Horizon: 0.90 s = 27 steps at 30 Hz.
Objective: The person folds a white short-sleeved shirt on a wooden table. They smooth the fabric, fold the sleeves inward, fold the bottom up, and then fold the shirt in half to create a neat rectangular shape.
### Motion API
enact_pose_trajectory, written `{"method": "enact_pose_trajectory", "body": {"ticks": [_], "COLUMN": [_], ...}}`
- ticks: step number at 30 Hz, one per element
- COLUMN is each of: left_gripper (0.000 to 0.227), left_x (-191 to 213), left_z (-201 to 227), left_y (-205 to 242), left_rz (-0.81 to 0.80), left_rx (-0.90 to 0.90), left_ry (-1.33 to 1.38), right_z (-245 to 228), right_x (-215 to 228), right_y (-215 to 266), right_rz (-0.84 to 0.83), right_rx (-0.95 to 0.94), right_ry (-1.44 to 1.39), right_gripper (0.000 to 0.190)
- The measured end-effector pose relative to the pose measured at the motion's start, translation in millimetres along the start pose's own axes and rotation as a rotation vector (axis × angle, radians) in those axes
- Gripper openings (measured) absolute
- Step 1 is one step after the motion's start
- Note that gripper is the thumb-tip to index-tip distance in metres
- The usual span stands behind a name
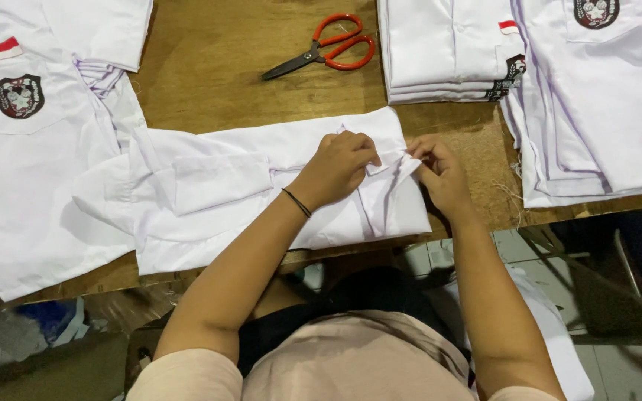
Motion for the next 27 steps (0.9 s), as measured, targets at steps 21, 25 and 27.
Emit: {"method": "enact_pose_trajectory", "body": {"ticks": [21, 25, 27], "left_gripper": [0.023, 0.022, 0.022], "left_x": [-19.4, -17.2, -14.7], "left_z": [2.2, 3.6, 6.3], "left_y": [9.9, 13.0, 13.6], "left_rz": [-0.037, -0.022, -0.017], "left_rx": [0.231, 0.238, 0.236], "left_ry": [0.134, 0.123, 0.12], "right_z": [-31.2, -36.2, -31.7], "right_x": [-17.2, -18.8, -18.5], "right_y": [23.8, 22.2, 23.2], "right_rz": [0.134, 0.111, 0.114], "right_rx": [-0.12, -0.195, -0.209], "right_ry": [0.227, 0.208, 0.192], "right_gripper": [0.04, 0.04, 0.041]}}
Point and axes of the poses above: each hand's wrist, its own y-axis away from the middle knuckle, its own x-axis out of the back of the hand, z = x × y, the point moved 1 cm from there along -y, towards the middle knuckle
